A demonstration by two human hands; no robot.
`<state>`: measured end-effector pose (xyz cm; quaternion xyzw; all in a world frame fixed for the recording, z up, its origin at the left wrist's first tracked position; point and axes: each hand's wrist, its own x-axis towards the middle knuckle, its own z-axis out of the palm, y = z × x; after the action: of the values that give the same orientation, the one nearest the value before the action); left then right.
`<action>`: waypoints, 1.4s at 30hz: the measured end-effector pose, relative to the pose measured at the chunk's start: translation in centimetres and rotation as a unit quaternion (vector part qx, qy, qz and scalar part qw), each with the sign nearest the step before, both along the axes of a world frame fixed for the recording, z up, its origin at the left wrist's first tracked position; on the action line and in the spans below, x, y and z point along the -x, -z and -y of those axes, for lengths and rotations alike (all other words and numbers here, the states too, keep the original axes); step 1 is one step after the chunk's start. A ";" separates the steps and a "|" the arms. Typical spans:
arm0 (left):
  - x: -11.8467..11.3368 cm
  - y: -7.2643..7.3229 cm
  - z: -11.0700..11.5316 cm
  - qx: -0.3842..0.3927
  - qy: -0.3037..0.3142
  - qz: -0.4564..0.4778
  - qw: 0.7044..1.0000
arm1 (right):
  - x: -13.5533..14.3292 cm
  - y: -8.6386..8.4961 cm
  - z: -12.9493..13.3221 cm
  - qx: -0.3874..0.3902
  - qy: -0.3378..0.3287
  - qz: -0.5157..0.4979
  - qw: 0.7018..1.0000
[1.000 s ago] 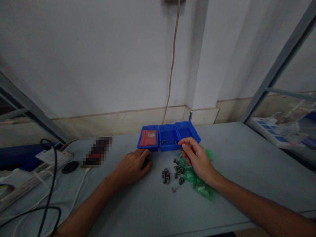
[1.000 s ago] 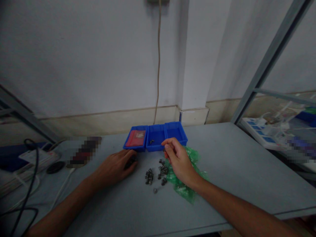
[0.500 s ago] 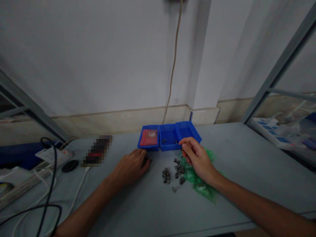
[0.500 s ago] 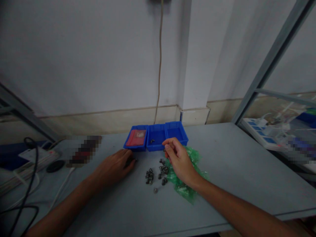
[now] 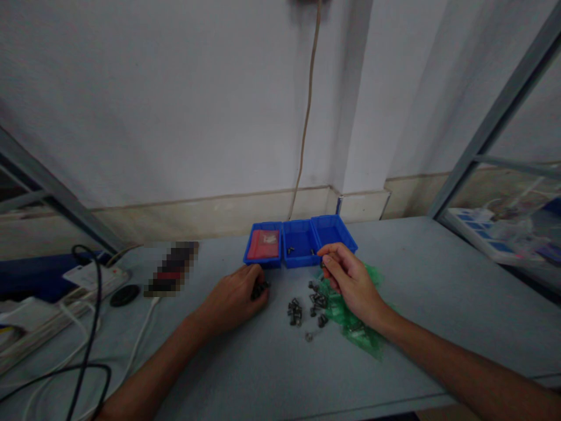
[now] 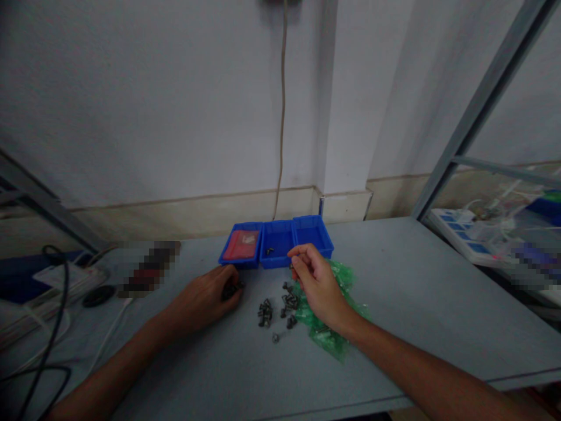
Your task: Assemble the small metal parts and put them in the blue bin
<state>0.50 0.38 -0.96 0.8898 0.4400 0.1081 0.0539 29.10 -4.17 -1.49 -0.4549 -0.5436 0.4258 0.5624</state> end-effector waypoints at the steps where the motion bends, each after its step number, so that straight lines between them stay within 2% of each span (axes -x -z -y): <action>1: 0.0 -0.1 0.0 0.001 0.002 -0.003 1.000 | 0.0 0.0 0.0 -0.001 0.000 0.001 1.000; 12: 0.4 -1.2 0.4 0.028 0.026 -0.035 0.999 | -0.1 0.2 -0.1 -0.003 0.000 0.008 1.000; 25: 0.6 -1.0 0.0 0.000 0.016 -0.011 1.000 | -0.1 0.3 -0.1 -0.001 0.008 0.017 1.000; 37: 0.6 -1.0 -0.1 -0.029 0.048 0.018 0.998 | -0.1 0.5 -0.2 -0.015 0.007 0.001 1.000; 42: 0.8 -0.6 -0.8 -0.041 0.061 0.035 0.997 | -0.2 0.6 -0.2 -0.018 0.008 0.006 1.000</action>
<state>-0.32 1.14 -0.36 0.9123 0.3775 0.1538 0.0388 29.27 -3.95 -2.05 -0.4518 -0.5510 0.4087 0.5703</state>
